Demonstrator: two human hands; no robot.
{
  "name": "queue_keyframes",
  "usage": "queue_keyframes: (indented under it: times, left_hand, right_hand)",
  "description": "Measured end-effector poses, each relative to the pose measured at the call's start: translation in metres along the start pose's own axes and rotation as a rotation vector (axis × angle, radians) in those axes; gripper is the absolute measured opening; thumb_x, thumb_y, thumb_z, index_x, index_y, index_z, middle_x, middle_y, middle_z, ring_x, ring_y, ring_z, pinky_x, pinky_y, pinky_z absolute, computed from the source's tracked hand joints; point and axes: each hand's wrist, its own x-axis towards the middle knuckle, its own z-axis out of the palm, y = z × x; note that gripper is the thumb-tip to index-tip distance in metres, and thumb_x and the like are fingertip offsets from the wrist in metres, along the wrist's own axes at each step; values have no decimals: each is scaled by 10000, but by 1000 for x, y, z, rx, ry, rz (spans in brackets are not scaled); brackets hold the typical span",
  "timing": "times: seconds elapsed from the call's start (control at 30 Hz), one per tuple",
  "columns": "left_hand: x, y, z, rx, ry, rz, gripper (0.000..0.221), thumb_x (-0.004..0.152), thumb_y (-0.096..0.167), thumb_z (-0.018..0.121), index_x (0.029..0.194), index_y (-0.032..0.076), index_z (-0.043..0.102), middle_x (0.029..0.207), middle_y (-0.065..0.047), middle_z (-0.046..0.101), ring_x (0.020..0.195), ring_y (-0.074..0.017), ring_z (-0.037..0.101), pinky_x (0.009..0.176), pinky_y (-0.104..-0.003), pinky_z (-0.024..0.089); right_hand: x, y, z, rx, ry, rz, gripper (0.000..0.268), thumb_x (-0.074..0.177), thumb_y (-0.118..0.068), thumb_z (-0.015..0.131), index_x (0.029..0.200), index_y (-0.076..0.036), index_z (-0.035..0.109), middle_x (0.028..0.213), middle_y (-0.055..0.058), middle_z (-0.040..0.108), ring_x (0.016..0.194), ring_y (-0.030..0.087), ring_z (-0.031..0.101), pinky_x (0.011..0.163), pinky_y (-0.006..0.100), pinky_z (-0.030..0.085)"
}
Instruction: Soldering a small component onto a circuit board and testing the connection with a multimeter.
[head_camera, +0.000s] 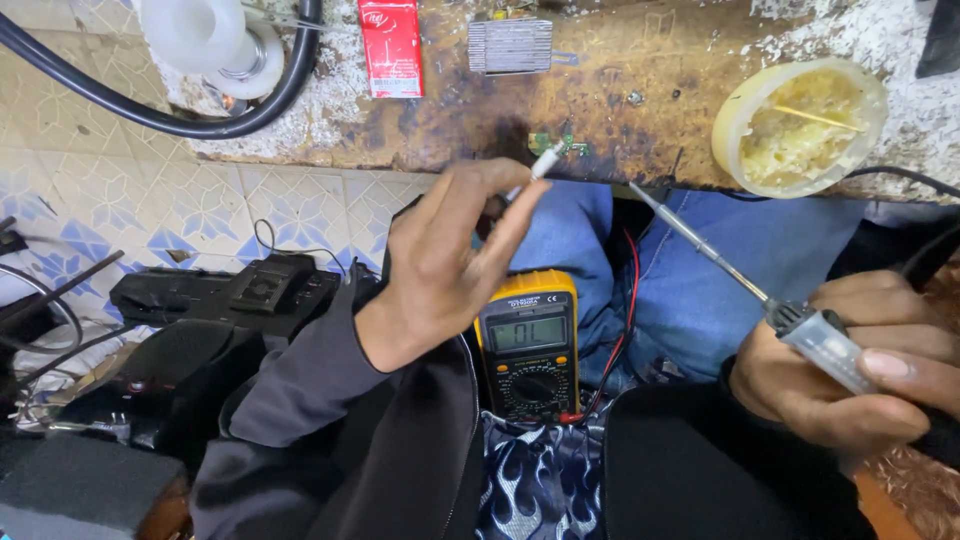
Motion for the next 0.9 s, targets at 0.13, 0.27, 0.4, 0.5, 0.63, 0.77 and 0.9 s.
queue_keyframes:
  times: [0.13,0.27,0.4,0.5,0.63,0.77,0.9]
  left_hand:
    - [-23,18,27,-816,92,-549,123,992,12,709,1048,25,600,848,-108,670,711,-167,709,620,-241,601]
    - [-31,18,39,-1287,161,-854,180,980,11,692,1080,6,543,865,-169,648,777,-293,765,626,-351,693]
    - [-27,15,38,-1311,158,-929,176,948,6,715,1034,-3,562,844,-148,615,759,-324,771,618,-374,696]
    - [-27,15,37,-1335,133,-911,168,959,-18,705,1049,9,566,859,-154,642,794,-322,777,656,-337,693]
    - [-27,15,38,-1386,138,-934,180,949,-22,717,1063,0,579,880,-192,686,835,-346,780,720,-368,700]
    - [-25,19,35,-1439,124,-1021,285,932,-5,734,1184,-59,613,979,-248,731,898,-386,781,793,-389,695]
    - [-30,16,43,-1454,92,-1043,262,932,-1,736,1176,-63,664,1024,-254,750,926,-392,784,814,-378,695]
  right_hand:
    - [2,0,0,83,89,26,483,971,-414,511,656,-118,295,600,31,238,516,202,205,532,429,158]
    - [-1,3,-16,8,-89,-9,542,1036,-452,479,661,-101,306,593,59,255,493,239,231,508,464,173]
    - [-4,-2,-12,0,-63,65,525,1031,-456,470,682,-109,290,629,47,257,536,225,243,557,453,184]
    - [-3,0,-17,-1,-161,20,536,1057,-471,451,698,-96,319,637,52,272,518,229,241,532,452,191]
    - [-7,0,-14,21,-126,54,535,1039,-491,453,709,-99,301,669,45,259,554,218,237,569,429,187]
    - [-8,2,-6,109,3,45,490,996,-474,457,693,-112,327,652,34,284,548,204,235,554,403,175]
    - [-11,3,-2,267,214,36,455,897,-376,546,622,-143,269,575,35,266,522,211,256,544,441,179]
